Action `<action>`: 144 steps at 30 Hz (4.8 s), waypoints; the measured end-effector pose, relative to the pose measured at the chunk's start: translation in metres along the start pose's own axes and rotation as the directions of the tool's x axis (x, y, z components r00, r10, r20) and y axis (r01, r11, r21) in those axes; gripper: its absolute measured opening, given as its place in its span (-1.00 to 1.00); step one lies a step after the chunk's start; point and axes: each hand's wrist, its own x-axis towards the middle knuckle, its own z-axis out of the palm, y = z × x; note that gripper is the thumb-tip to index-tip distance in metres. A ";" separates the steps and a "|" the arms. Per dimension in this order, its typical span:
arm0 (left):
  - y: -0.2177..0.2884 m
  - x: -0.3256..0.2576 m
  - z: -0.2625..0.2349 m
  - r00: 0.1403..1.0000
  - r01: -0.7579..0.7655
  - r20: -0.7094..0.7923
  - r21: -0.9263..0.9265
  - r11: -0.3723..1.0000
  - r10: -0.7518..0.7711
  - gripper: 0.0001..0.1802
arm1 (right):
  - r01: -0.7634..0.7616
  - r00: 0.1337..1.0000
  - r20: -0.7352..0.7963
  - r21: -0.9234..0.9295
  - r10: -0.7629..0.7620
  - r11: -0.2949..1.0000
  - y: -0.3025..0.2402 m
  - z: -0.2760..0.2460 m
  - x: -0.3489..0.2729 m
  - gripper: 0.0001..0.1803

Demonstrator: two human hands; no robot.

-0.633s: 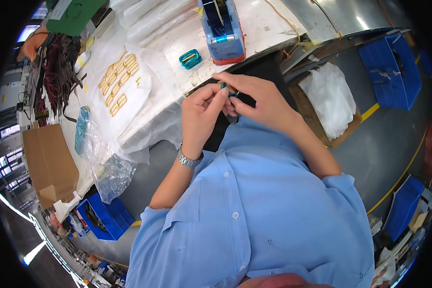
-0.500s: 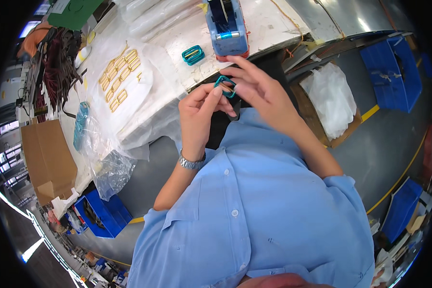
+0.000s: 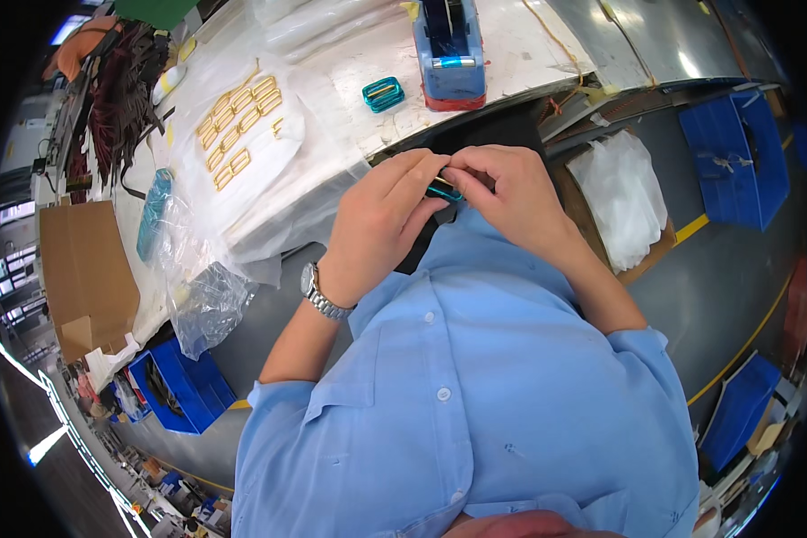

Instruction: Apply protective blue tape to gold metal buckles to prevent scratching during assembly.

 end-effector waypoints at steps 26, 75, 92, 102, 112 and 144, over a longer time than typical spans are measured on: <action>-0.080 0.050 -0.020 0.938 0.216 -0.301 0.116 0.970 -0.173 -0.64 | -0.074 0.964 -0.254 0.029 0.079 0.997 0.000 -0.062 0.072 -0.62; -0.144 -0.046 -0.146 0.973 0.156 0.027 0.661 0.734 -0.231 -0.91 | -0.260 0.940 0.039 0.726 0.340 0.636 -0.017 0.000 -0.018 -0.83; -0.073 0.013 -0.132 0.808 0.531 0.116 -0.568 0.629 -0.578 -0.83 | -0.219 0.956 0.047 0.775 0.291 0.593 -0.016 -0.001 -0.018 -0.77; 0.002 0.032 -0.041 0.689 0.649 0.527 -0.754 0.100 -0.498 -0.79 | -0.197 0.963 0.043 0.789 0.267 0.582 -0.014 0.005 -0.026 -0.69; 0.006 0.037 -0.016 0.654 0.642 0.522 -0.766 0.035 -0.548 -0.80 | -0.125 0.977 -0.009 0.784 0.213 0.608 -0.016 0.007 -0.030 -0.63; 0.005 0.034 0.008 0.674 0.632 0.447 -0.761 0.146 -0.588 -0.81 | -0.198 0.957 0.043 0.818 0.286 0.540 -0.006 0.008 -0.023 -0.65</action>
